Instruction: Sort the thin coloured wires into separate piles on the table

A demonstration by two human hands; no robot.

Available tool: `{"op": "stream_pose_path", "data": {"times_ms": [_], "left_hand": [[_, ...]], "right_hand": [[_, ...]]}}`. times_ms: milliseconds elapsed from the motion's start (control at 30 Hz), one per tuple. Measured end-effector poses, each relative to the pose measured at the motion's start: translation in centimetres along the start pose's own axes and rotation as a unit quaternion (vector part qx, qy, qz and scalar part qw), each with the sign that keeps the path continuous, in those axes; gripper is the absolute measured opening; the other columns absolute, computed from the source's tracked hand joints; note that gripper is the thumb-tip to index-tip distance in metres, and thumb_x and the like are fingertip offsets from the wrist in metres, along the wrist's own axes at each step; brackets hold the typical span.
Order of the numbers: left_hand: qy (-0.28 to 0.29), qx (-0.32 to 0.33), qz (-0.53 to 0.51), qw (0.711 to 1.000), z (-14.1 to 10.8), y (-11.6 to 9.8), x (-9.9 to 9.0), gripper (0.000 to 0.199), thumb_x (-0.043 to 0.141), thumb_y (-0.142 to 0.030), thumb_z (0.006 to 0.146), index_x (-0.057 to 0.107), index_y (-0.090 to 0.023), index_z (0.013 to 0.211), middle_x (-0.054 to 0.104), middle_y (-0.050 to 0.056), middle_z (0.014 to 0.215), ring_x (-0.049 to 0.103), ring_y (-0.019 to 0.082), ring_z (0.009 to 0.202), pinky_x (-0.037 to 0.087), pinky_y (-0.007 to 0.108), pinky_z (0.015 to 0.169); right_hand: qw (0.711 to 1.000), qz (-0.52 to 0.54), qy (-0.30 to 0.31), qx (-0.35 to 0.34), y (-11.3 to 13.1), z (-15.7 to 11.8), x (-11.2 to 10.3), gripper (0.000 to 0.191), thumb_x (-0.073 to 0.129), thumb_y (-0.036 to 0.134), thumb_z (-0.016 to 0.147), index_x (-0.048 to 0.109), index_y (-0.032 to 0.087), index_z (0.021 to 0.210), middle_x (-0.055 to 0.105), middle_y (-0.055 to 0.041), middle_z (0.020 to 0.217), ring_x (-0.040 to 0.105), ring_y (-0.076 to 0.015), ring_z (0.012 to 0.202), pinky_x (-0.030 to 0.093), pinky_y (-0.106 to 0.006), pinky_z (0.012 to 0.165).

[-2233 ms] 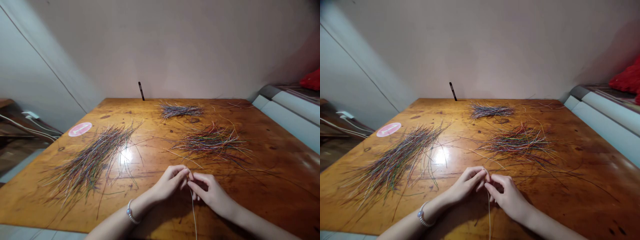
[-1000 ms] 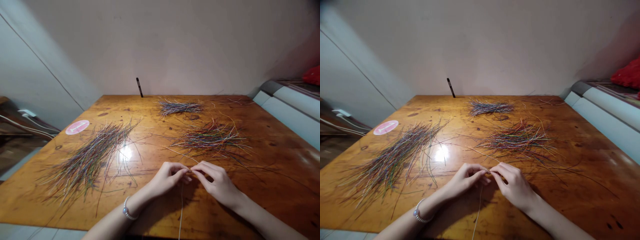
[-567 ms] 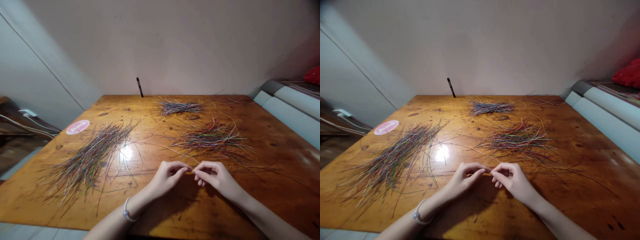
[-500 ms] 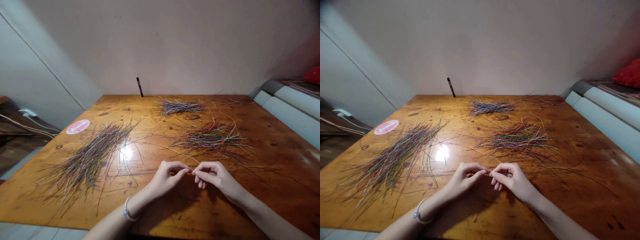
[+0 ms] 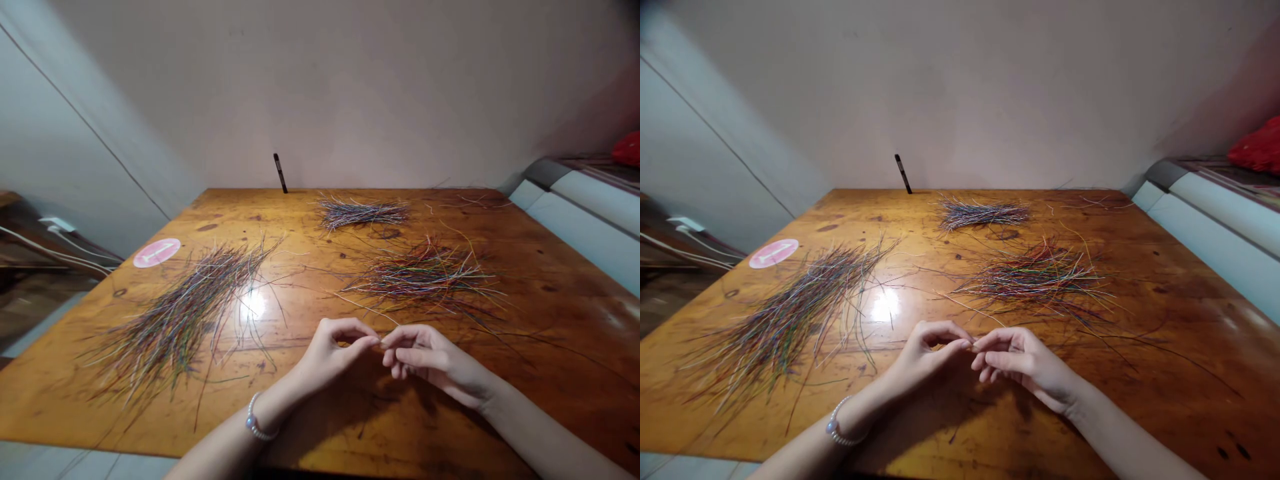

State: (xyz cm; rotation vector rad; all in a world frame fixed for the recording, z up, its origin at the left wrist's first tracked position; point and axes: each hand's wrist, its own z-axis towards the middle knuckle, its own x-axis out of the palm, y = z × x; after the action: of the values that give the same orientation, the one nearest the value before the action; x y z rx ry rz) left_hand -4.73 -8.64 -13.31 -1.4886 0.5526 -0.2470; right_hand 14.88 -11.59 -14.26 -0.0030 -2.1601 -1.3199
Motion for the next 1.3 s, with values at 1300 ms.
{"op": "stream_pose_path", "data": {"times_ms": [1300], "left_hand": [[-0.09,0.257,0.385,0.882,-0.1,1.7,0.3,0.013,0.057,-0.026,0.085,0.064,-0.018,0.077,0.061,0.006,0.084,0.048,0.016,0.075,0.04,0.028,0.067]], "right_hand": [[0.86,-0.454,-0.139,-0.187,-0.8,-0.2,0.6,0.024,0.047,0.029,0.089,0.057,0.019,0.069,0.062,0.0003,0.064,0.058,-0.0133,0.061,0.044,-0.024,0.06]]}}
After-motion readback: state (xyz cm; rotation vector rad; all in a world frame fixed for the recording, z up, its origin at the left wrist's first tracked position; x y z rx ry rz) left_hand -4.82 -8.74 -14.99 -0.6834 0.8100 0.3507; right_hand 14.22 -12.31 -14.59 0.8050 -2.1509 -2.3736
